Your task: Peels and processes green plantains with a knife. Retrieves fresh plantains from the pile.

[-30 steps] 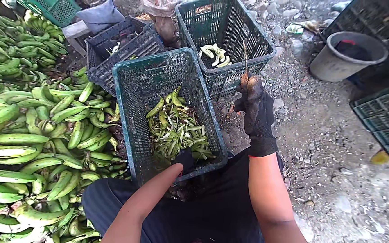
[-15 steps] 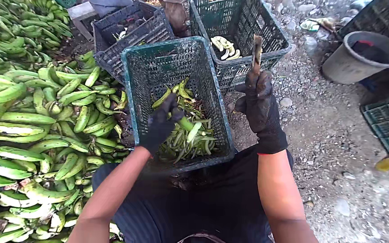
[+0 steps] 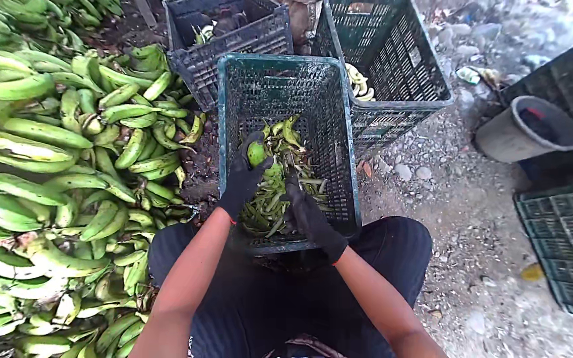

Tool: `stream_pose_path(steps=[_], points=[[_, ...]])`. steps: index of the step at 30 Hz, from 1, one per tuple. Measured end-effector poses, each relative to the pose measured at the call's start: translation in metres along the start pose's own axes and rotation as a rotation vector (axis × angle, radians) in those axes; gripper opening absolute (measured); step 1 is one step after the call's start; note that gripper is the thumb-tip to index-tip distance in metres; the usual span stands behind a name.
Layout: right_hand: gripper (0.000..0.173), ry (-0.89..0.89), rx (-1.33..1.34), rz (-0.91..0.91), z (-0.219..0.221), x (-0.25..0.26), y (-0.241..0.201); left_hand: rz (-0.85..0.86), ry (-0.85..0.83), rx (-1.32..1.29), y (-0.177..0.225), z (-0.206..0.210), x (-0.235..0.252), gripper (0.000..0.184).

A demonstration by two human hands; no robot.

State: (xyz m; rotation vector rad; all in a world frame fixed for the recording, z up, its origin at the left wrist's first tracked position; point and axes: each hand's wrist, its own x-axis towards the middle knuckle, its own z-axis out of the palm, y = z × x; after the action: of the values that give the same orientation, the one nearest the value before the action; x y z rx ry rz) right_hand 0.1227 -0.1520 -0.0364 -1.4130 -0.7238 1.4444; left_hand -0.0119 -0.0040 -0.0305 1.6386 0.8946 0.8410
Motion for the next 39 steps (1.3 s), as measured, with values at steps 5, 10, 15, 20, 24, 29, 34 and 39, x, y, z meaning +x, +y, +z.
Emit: stream_pose_path(steps=[5,10,15,20,24,29,34,39], points=[[0.053,0.104,0.184,-0.866,0.022,-0.032,-0.062,0.068,0.017,0.004,0.006,-0.008,0.000,0.066],[0.052,0.117,-0.027,-0.510,0.020,-0.001,0.001,0.164,0.077,-0.107,0.013,-0.010,-0.004,0.065],[0.062,0.049,-0.154,0.025,0.010,0.019,0.020,0.209,0.133,-0.301,0.027,-0.029,0.011,0.073],[0.067,0.079,-0.376,-0.372,-0.007,0.027,-0.016,0.081,0.048,-0.547,0.035,-0.026,0.013,0.059],[0.070,0.073,-0.709,-0.479,-0.013,0.037,-0.032,0.045,-0.010,-0.604,0.024,-0.011,0.016,0.073],[0.077,0.128,-0.956,-0.430,-0.003,0.022,-0.033,-0.070,0.092,-0.646,0.023,-0.014,0.019,0.072],[0.068,0.277,-0.963,-0.400,0.006,0.018,-0.033,-0.063,0.103,-0.613,0.032,-0.014,0.018,0.069],[0.059,0.438,-0.882,-0.302,0.014,0.053,-0.045,-0.103,0.110,-0.491,0.021,-0.004,0.010,0.063]])
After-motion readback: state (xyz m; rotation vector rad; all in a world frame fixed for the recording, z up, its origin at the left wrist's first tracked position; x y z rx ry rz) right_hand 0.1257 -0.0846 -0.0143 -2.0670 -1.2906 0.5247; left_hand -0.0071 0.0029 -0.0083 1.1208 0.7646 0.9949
